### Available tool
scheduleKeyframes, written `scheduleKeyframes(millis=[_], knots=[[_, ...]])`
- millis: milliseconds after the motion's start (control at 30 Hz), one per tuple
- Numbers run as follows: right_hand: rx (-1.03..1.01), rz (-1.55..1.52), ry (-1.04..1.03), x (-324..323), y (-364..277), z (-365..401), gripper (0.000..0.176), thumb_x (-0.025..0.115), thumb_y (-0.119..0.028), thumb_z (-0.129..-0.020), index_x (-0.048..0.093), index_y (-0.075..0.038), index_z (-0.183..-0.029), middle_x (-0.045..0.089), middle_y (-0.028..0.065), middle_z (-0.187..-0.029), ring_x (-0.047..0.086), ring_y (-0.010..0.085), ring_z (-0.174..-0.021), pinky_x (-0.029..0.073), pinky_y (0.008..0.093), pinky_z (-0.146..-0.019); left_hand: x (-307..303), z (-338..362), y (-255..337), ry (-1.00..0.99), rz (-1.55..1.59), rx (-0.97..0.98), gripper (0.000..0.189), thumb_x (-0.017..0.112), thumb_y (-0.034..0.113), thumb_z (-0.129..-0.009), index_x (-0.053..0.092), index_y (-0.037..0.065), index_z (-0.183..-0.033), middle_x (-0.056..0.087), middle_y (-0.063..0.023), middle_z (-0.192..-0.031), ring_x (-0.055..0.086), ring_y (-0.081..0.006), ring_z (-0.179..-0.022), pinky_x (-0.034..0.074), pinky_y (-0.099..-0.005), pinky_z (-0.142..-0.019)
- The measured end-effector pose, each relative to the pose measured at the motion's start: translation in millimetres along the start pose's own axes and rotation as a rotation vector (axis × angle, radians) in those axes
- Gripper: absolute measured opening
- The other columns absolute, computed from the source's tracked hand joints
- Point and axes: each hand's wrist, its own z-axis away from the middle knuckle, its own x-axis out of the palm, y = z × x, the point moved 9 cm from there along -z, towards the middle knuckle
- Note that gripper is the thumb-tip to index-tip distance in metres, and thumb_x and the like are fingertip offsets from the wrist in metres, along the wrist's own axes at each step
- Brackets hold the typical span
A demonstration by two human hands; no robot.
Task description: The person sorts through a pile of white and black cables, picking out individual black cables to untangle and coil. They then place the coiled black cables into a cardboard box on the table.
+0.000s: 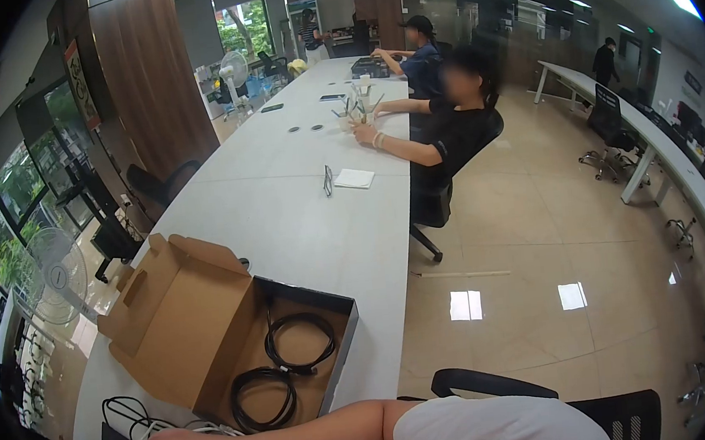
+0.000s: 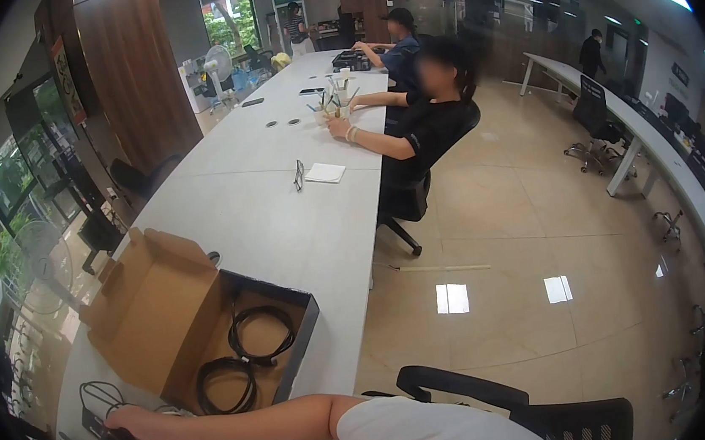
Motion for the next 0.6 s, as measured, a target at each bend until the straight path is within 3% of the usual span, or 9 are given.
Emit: scheduleKeyframes(millis=[33,167,267,333,433,467,567,600], knots=[[0.026,-0.032,0.017,2,0,4,0.02,0.043,-0.023,-0.093,0.052,-0.004,-0.092,0.056,0.0052,-0.086,0.055,0.0141,-0.078,0.043,0.0269,-0.073,1,0,-4,-0.002,-0.004,-0.031,0.051,0.047,0.036,-0.096,0.041,0.004,-0.135,0.049,-0.0204,-0.131,0.048,-0.0425,-0.112,0.037,-0.0477,-0.089],[-0.02,0.16,-0.03,15,-11,15,0.021,0.043,-0.024,-0.094,0.049,-0.004,-0.099,0.055,0.0048,-0.089,0.056,0.0145,-0.081,0.043,0.0276,-0.075,-5,2,7,0.111,0.084,0.289,0.046,0.047,0.038,-0.096,0.046,0.005,-0.129,0.058,-0.0173,-0.112,0.056,-0.0346,-0.091,0.043,-0.0435,-0.078],[-0.174,0.425,-0.079,19,-18,16,0.032,0.045,-0.02,-0.093,0.045,0.002,-0.116,0.055,0.0054,-0.089,0.056,0.0168,-0.083,0.044,0.0297,-0.077,1,-5,-26,0.113,0.353,0.469,0.04,0.047,0.036,-0.097,0.052,0.002,-0.116,0.054,-0.0121,-0.078,0.048,-0.0221,-0.063,0.041,-0.0355,-0.059],[-0.39,0.649,-0.118,29,-20,12,0.045,0.047,-0.016,-0.092,0.037,0.007,-0.129,0.056,0.0076,-0.089,0.057,0.0193,-0.083,0.045,0.0311,-0.079,-1,-4,-35,0.136,0.499,0.496,0.039,0.047,0.035,-0.097,0.052,0.001,-0.116,0.053,-0.0114,-0.077,0.047,-0.0213,-0.062,0.04,-0.0349,-0.059],[-0.543,1.083,-0.275,55,-37,39,0.06,0.048,-0.009,-0.089,0.021,0.009,-0.14,0.058,0.0112,-0.085,0.058,0.0253,-0.082,0.045,0.0323,-0.081,-12,1,-29,0.214,0.734,0.47,0.037,0.046,0.034,-0.097,0.051,0.001,-0.115,0.052,-0.0104,-0.075,0.046,-0.0203,-0.06,0.039,-0.034,-0.057],[-0.532,1.059,-0.159,67,-53,58,0.048,0.054,-0.009,-0.082,0.044,0.011,-0.125,0.061,0.0157,-0.082,0.061,0.0295,-0.081,0.047,0.0354,-0.08,-15,4,-28,0.237,0.821,0.468,0.037,0.046,0.033,-0.097,0.051,0.001,-0.114,0.051,-0.01,-0.075,0.045,-0.0199,-0.06,0.038,-0.0337,-0.057],[-0.39,1.1,-0.282,82,-40,60,0.058,0.061,-0.018,-0.086,0.037,0.006,-0.134,0.063,0.0184,-0.094,0.061,0.0329,-0.082,0.049,0.0396,-0.069,-30,10,-25,0.299,1.09,0.486,0.035,0.046,0.032,-0.097,0.051,0.001,-0.113,0.049,-0.0089,-0.074,0.044,-0.0188,-0.059,0.037,-0.0327,-0.055],[-0.418,1.171,-0.269,88,-42,65,0.054,0.059,-0.013,-0.086,0.038,0.005,-0.132,0.062,0.0177,-0.095,0.061,0.0334,-0.079,0.049,0.0385,-0.067,-34,12,-23,0.307,1.184,0.506,0.035,0.046,0.032,-0.097,0.051,0.001,-0.113,0.049,-0.0086,-0.073,0.043,-0.0184,-0.058,0.037,-0.0324,-0.055]])
